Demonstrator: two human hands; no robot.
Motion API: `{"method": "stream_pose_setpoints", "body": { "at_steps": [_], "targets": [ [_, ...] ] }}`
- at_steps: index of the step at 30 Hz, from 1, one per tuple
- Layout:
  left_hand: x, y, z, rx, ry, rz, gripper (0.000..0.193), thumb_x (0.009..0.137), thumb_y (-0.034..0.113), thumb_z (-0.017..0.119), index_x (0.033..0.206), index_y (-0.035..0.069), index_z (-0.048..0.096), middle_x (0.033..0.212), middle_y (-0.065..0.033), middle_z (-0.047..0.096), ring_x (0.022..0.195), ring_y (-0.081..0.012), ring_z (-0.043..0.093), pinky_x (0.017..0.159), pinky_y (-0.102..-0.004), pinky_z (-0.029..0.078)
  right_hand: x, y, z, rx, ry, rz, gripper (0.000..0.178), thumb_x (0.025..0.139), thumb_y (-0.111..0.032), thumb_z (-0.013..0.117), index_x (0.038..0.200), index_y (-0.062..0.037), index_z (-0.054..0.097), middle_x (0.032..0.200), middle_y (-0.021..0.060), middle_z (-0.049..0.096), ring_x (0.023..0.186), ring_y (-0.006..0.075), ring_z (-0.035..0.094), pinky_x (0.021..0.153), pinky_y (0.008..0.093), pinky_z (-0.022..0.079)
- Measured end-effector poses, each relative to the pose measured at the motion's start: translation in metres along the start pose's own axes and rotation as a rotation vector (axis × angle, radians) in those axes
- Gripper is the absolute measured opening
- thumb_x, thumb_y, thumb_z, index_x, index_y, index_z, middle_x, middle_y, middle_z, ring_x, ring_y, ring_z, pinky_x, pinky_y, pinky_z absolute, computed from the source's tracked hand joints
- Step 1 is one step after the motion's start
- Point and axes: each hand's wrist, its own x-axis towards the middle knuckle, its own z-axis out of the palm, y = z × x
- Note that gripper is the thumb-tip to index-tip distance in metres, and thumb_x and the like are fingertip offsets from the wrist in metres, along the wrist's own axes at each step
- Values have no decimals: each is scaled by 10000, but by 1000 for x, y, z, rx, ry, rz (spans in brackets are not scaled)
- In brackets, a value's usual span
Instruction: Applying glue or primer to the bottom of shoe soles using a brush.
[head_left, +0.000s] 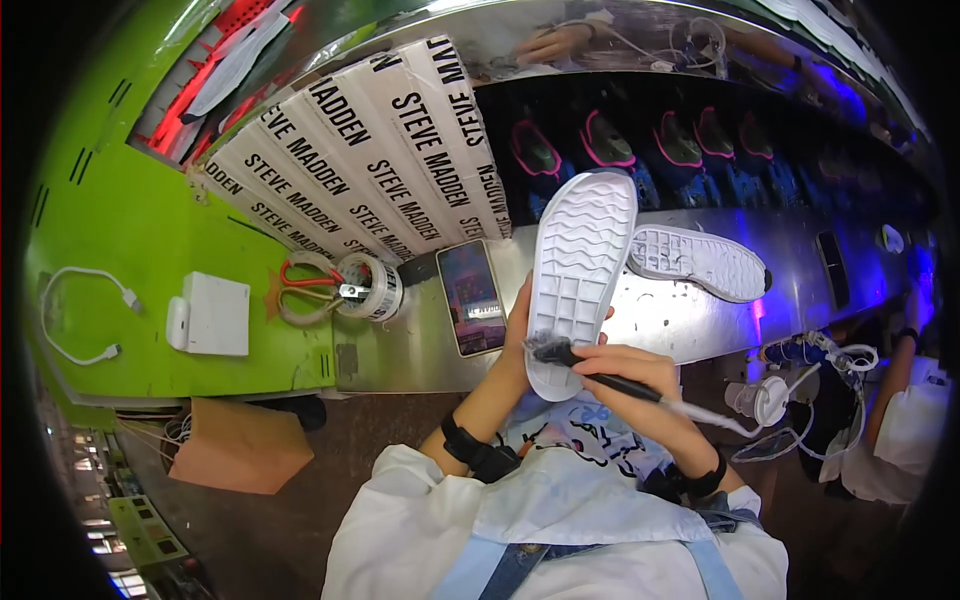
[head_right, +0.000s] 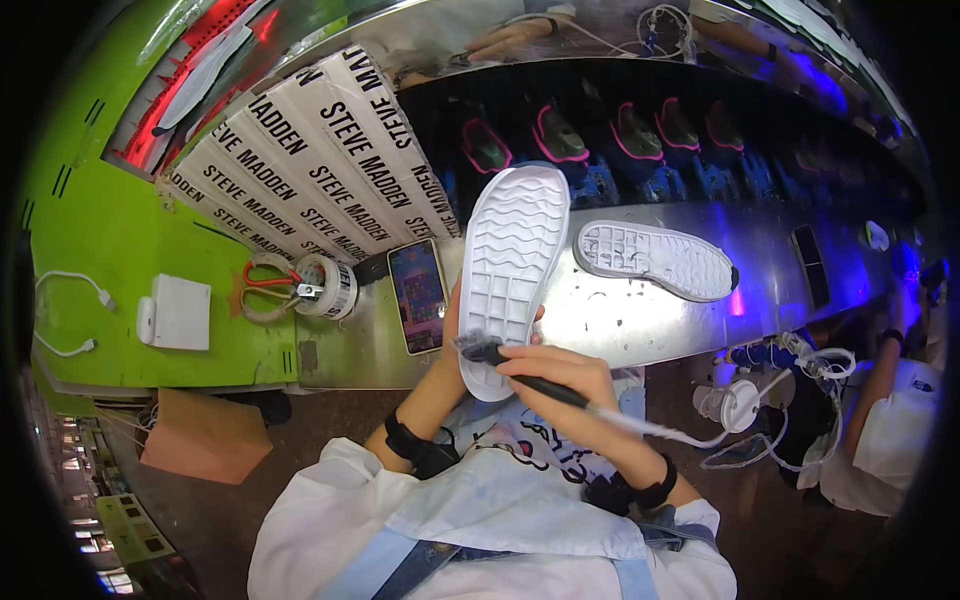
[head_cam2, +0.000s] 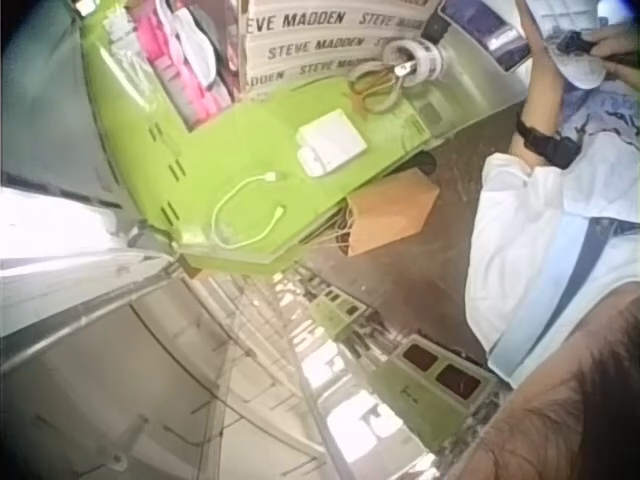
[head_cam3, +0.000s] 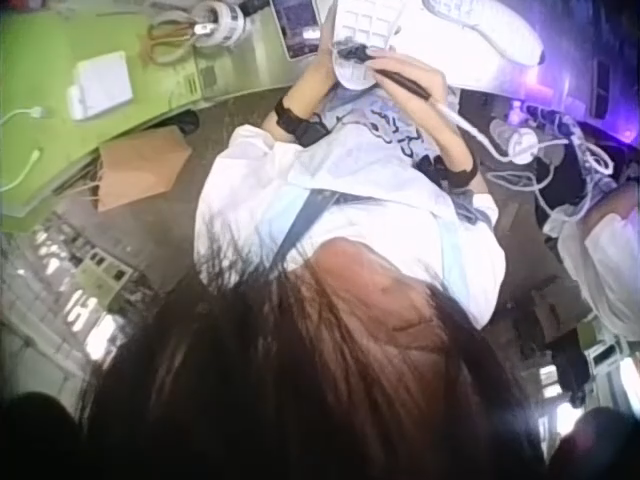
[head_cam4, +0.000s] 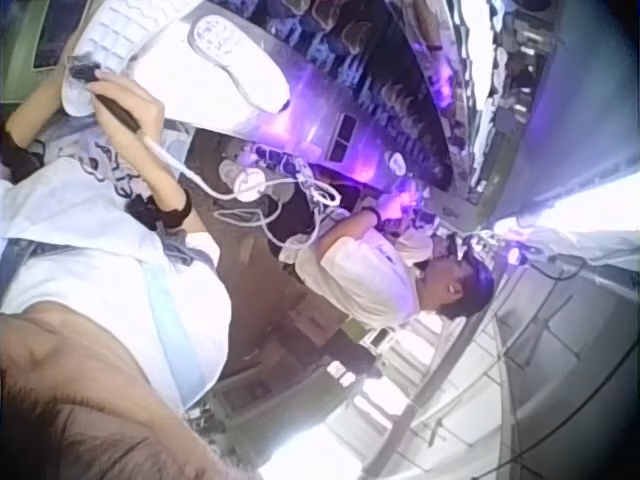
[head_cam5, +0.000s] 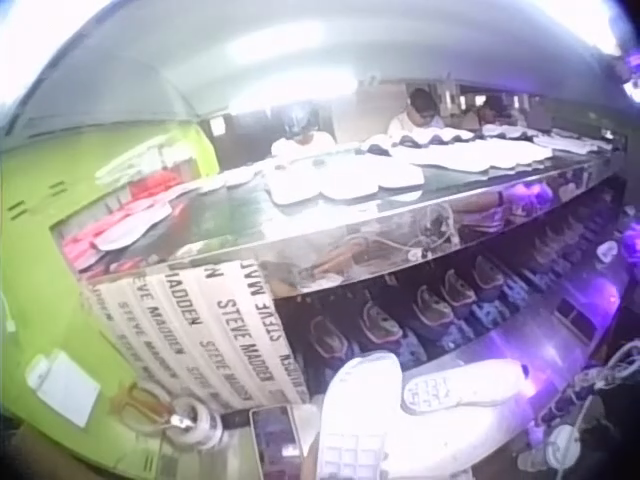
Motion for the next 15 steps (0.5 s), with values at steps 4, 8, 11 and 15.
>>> {"method": "stream_pose_setpoints", "body": {
  "at_steps": [4,8,11,15],
  "targets": [
    [3,15,22,150,34,-281,624,964,478,301,1355,-4,370,1225,-215,540,1037,-331,596,842,-451,528,-9,1,-12,78,-387,19,274,749,2,641,1017,-37,681,1055,150,666,928,246,659,818,299,499],
    [26,15,36,109,282,-504,577,960,428,400,1319,-23,432,1173,-177,586,1016,-254,610,857,-366,516,-3,-10,-17,24,-240,26,243,727,-21,650,959,-66,707,953,138,690,889,267,665,778,311,513],
    [42,22,24,1064,-48,-776,432,922,375,542,1112,-3,628,1030,-86,652,897,-123,600,762,-240,479,-2,-17,-27,-175,-502,-9,231,715,-80,658,940,-89,706,976,74,688,839,282,630,738,343,500],
    [52,20,33,1035,-86,-948,372,936,345,522,1054,17,653,924,-10,647,772,-70,574,694,-245,472,0,-21,-30,-463,-415,-302,209,673,-69,702,874,-116,733,875,33,700,1047,274,570,992,492,348]
  ]
}}
